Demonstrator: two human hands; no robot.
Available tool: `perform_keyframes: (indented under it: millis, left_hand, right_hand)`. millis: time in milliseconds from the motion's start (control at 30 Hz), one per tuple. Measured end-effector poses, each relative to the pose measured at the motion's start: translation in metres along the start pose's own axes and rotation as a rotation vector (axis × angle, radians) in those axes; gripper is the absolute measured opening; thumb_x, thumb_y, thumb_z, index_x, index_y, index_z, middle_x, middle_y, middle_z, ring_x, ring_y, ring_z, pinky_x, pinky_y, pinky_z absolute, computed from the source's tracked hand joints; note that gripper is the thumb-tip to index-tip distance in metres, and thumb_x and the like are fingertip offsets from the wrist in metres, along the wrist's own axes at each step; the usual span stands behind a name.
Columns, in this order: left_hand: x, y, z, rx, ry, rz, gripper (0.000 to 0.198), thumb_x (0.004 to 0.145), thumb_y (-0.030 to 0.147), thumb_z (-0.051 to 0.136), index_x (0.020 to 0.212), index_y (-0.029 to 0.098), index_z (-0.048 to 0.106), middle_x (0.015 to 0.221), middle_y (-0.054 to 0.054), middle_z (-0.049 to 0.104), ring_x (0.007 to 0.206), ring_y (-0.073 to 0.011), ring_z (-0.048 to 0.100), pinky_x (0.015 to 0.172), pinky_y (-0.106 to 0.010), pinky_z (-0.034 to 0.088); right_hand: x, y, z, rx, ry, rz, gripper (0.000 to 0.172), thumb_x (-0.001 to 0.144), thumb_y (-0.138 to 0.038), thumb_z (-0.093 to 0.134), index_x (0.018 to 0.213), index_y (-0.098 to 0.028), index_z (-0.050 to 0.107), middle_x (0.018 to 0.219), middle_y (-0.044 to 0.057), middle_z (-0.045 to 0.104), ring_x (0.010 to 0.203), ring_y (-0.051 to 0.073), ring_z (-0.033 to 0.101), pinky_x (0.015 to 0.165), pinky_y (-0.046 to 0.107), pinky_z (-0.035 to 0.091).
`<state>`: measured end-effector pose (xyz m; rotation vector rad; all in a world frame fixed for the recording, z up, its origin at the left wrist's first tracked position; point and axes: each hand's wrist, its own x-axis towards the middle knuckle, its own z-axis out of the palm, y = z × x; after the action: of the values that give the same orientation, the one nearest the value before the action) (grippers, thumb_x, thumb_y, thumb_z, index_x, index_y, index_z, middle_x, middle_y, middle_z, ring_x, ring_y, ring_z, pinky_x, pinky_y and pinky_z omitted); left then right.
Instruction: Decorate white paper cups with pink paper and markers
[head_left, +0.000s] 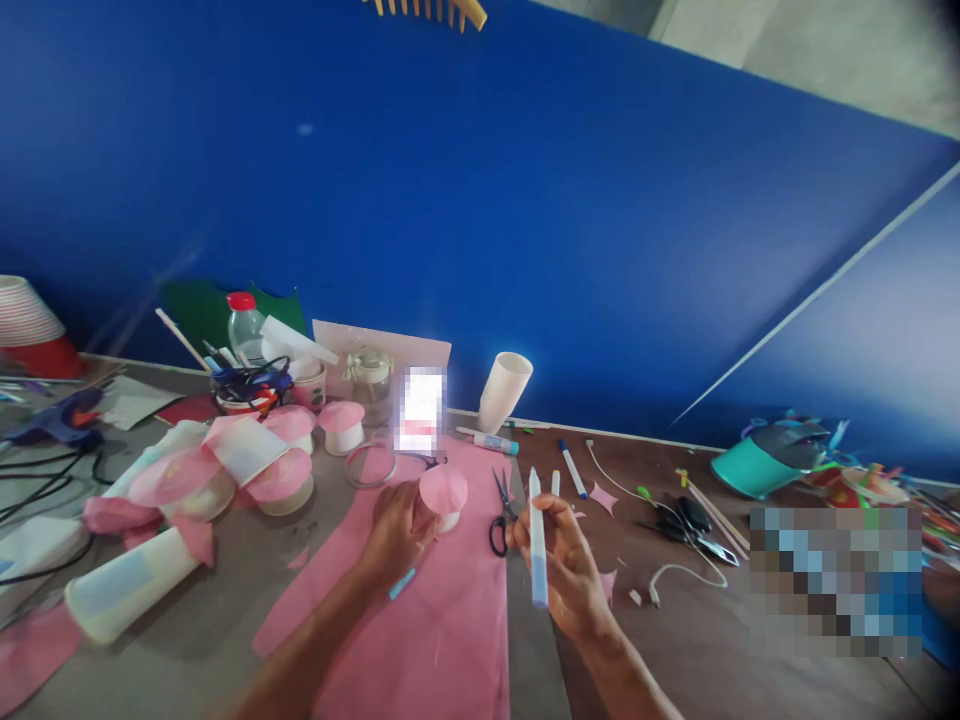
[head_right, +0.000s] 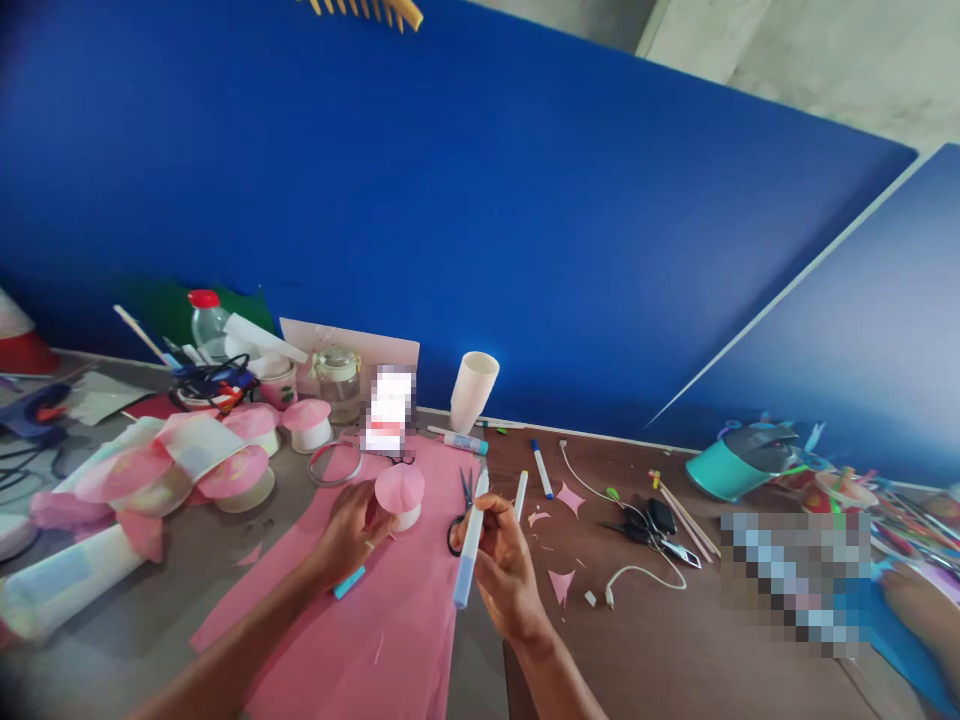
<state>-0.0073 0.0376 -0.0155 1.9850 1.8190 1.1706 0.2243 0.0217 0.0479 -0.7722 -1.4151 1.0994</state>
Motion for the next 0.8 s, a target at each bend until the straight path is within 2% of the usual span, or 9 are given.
perform_keyframes:
  millis: [167, 333, 400, 500, 567, 633, 800]
  left_hand:
    - [0.000, 0.002, -0.001, -0.009, -0.003, 0.012, 0.025, 0.082, 0.027, 0.065, 0.106, 0.020, 0.067, 0.102, -0.010, 0.077, 0.093, -0.0313, 0.069, 0.083, -0.044, 0.056]
    - [-0.001, 0.002, 0.001, 0.001, 0.010, -0.001, 0.024, 0.080, 0.024, 0.066, 0.104, 0.021, 0.066, 0.101, -0.009, 0.076, 0.093, -0.0311, 0.069, 0.084, -0.044, 0.054]
    - [-0.001, 0.003, 0.001, 0.007, 0.005, -0.012, 0.025, 0.080, 0.024, 0.066, 0.105, 0.022, 0.066, 0.099, -0.009, 0.076, 0.094, -0.0306, 0.068, 0.084, -0.043, 0.054]
    - [0.000, 0.005, 0.000, 0.017, -0.021, -0.030, 0.025, 0.078, 0.021, 0.066, 0.103, 0.021, 0.066, 0.096, -0.010, 0.075, 0.091, -0.0304, 0.067, 0.082, -0.042, 0.053]
    - [0.001, 0.006, -0.001, 0.027, -0.035, -0.034, 0.025, 0.075, 0.017, 0.066, 0.100, 0.020, 0.066, 0.092, -0.009, 0.074, 0.088, -0.0303, 0.067, 0.078, -0.041, 0.052]
    - [0.002, 0.006, -0.002, 0.033, -0.043, -0.033, 0.024, 0.072, 0.015, 0.065, 0.096, 0.020, 0.065, 0.088, -0.009, 0.073, 0.085, -0.0300, 0.066, 0.075, -0.041, 0.052]
    - [0.001, 0.005, -0.005, 0.026, -0.070, -0.030, 0.019, 0.077, 0.020, 0.065, 0.096, 0.021, 0.065, 0.086, -0.010, 0.072, 0.079, -0.0287, 0.065, 0.068, -0.040, 0.051]
  right_hand:
    - [-0.001, 0.009, 0.017, -0.244, 0.032, -0.063, 0.027, 0.090, -0.048, 0.065, 0.103, -0.029, 0.053, 0.071, -0.004, 0.049, 0.059, 0.016, 0.052, 0.054, 0.030, 0.049]
    - [0.001, 0.024, 0.031, -0.220, 0.079, -0.232, 0.024, 0.097, -0.051, 0.053, 0.097, -0.028, 0.050, 0.071, -0.004, 0.045, 0.056, 0.015, 0.046, 0.051, 0.030, 0.044]
    - [0.001, 0.030, 0.035, -0.225, 0.087, -0.280, 0.025, 0.099, -0.052, 0.048, 0.101, -0.027, 0.052, 0.070, -0.004, 0.046, 0.055, 0.016, 0.046, 0.053, 0.032, 0.046]
    - [-0.001, 0.037, 0.035, -0.306, 0.107, -0.355, 0.032, 0.102, -0.052, 0.040, 0.117, -0.029, 0.056, 0.076, 0.002, 0.056, 0.065, 0.022, 0.058, 0.068, 0.045, 0.054]
    - [-0.002, 0.040, 0.033, -0.389, 0.104, -0.422, 0.032, 0.102, -0.049, 0.042, 0.123, -0.031, 0.058, 0.088, 0.007, 0.063, 0.082, 0.029, 0.065, 0.083, 0.054, 0.053]
    - [-0.001, 0.039, 0.029, -0.454, 0.079, -0.498, 0.029, 0.101, -0.045, 0.046, 0.122, -0.031, 0.060, 0.094, 0.008, 0.065, 0.092, 0.032, 0.066, 0.091, 0.058, 0.051]
    - [0.003, 0.033, 0.026, -0.543, -0.034, -0.586, 0.030, 0.103, -0.035, 0.039, 0.119, -0.029, 0.064, 0.079, 0.004, 0.063, 0.082, 0.028, 0.064, 0.094, 0.062, 0.048]
